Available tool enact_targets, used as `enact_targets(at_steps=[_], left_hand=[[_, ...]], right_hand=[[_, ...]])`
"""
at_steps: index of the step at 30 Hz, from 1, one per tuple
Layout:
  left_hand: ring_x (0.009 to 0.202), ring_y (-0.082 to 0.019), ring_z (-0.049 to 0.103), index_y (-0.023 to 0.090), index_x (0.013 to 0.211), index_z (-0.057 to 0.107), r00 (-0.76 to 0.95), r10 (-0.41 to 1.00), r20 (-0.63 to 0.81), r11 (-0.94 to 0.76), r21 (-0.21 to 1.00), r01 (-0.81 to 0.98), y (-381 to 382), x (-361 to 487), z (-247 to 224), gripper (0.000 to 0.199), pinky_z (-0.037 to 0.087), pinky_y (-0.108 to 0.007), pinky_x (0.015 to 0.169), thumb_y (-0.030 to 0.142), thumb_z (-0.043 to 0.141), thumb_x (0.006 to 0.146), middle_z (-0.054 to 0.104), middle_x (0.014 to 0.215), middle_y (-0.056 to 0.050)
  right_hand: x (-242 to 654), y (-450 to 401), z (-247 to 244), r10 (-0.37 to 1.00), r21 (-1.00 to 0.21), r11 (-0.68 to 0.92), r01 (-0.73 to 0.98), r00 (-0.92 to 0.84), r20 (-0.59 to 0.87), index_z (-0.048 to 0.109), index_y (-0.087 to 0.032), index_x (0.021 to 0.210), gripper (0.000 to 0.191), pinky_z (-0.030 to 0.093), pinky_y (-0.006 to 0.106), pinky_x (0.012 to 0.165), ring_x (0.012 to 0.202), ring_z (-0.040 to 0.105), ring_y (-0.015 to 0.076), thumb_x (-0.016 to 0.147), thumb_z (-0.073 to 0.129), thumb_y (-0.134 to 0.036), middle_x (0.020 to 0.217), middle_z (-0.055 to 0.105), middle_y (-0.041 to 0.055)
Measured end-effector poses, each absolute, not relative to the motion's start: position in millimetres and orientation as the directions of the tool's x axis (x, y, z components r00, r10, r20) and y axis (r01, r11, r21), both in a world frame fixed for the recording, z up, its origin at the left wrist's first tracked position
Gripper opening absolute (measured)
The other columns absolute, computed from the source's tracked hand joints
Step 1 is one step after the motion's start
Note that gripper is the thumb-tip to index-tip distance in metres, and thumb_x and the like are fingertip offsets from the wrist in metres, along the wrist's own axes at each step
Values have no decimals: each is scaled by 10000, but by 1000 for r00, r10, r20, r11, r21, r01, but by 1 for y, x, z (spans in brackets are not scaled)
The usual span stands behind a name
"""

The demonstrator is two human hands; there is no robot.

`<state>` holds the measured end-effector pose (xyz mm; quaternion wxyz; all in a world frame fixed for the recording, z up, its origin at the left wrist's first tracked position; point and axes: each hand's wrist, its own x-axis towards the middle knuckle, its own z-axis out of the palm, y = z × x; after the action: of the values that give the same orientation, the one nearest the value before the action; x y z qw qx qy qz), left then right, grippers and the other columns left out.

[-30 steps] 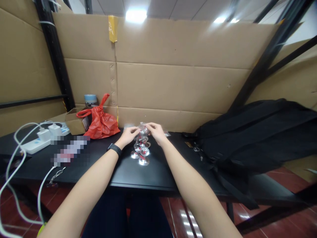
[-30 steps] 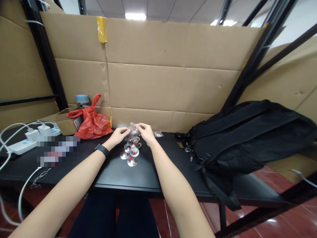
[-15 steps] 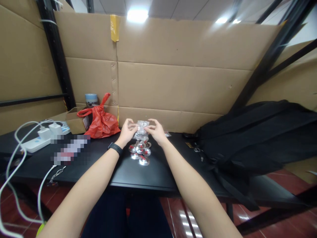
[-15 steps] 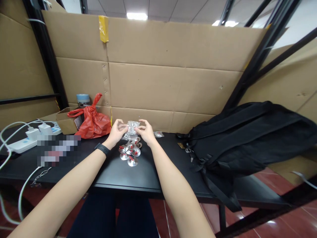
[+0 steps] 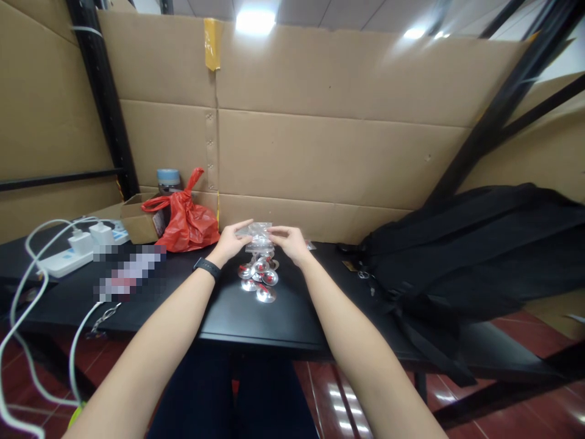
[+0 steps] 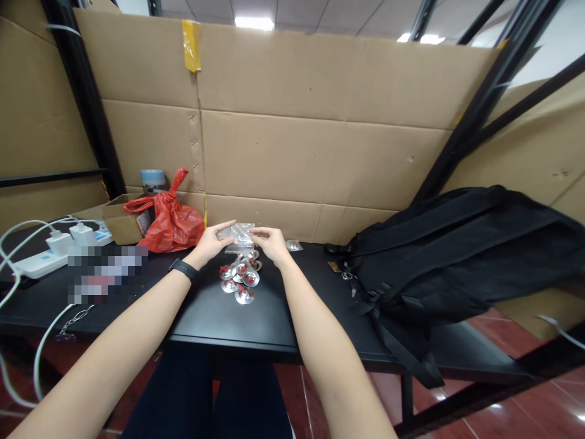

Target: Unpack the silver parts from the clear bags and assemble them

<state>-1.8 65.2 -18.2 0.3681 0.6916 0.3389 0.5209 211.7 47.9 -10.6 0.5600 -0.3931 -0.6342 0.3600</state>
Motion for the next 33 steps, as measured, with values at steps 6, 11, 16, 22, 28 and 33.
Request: enact_targets(at_steps=[6, 11, 16, 22, 28, 33], left_hand=[[951, -222, 736, 162, 1365, 595, 212, 820, 531, -547, 837, 22, 68, 0, -22, 605, 598, -348, 871, 241, 738, 783, 603, 1399, -157], [892, -210, 726, 155, 1125, 714, 207, 800, 564, -600, 766, 230, 67, 0, -21, 309, 588, -349, 859, 207, 656, 826, 737, 1143, -105], [1054, -226, 651, 222, 1043, 733, 342, 657, 672, -702, 379, 603, 62, -8, -16, 427, 501, -376, 999, 19, 522, 733, 714, 1096, -52], [1218, -290, 544, 281, 1283, 611, 617, 553, 560, -778, 81, 624, 50, 1, -11, 525, 417, -435, 986, 163, 630, 771, 620, 1306, -69], [1137, -261, 584, 236, 1224, 615, 560, 534, 633, -730, 11, 684, 43, 6, -2, 346, 352, -405, 949, 195, 553, 886, 662, 1243, -82], [1258, -297, 520, 246, 1320, 559, 550, 520, 653, -739, 21, 674, 43, -1, 1, 570, 328, -405, 955, 344, 721, 783, 587, 1377, -101]], right_hand=[[208, 40, -7, 880, -884, 463, 68, -161, 448, 776, -193, 1048, 414, 569, 351, 762, 778, 701, 196, 644, 805, -281, 1044, 769, 78], [209, 45, -11, 889, -875, 453, 171, -163, 428, 772, -140, 1062, 354, 567, 329, 750, 783, 707, 207, 725, 742, -245, 923, 778, 87], [215, 54, -16, 882, -747, 425, 512, -50, 468, 716, -147, 1216, 487, 563, 348, 826, 723, 708, 194, 731, 690, -104, 867, 776, 73], [207, 53, -18, 880, -759, 445, 475, -74, 469, 658, -151, 1303, 554, 574, 364, 801, 699, 704, 199, 751, 689, -129, 805, 762, 58], [195, 48, -16, 867, -874, 486, 16, -133, 480, 628, -213, 1321, 599, 591, 343, 794, 909, 718, 218, 737, 747, -265, 1367, 626, 120], [195, 49, -14, 889, -891, 437, -126, -93, 449, 602, -227, 1346, 666, 586, 375, 874, 1016, 689, 232, 706, 783, -266, 1421, 585, 114]])
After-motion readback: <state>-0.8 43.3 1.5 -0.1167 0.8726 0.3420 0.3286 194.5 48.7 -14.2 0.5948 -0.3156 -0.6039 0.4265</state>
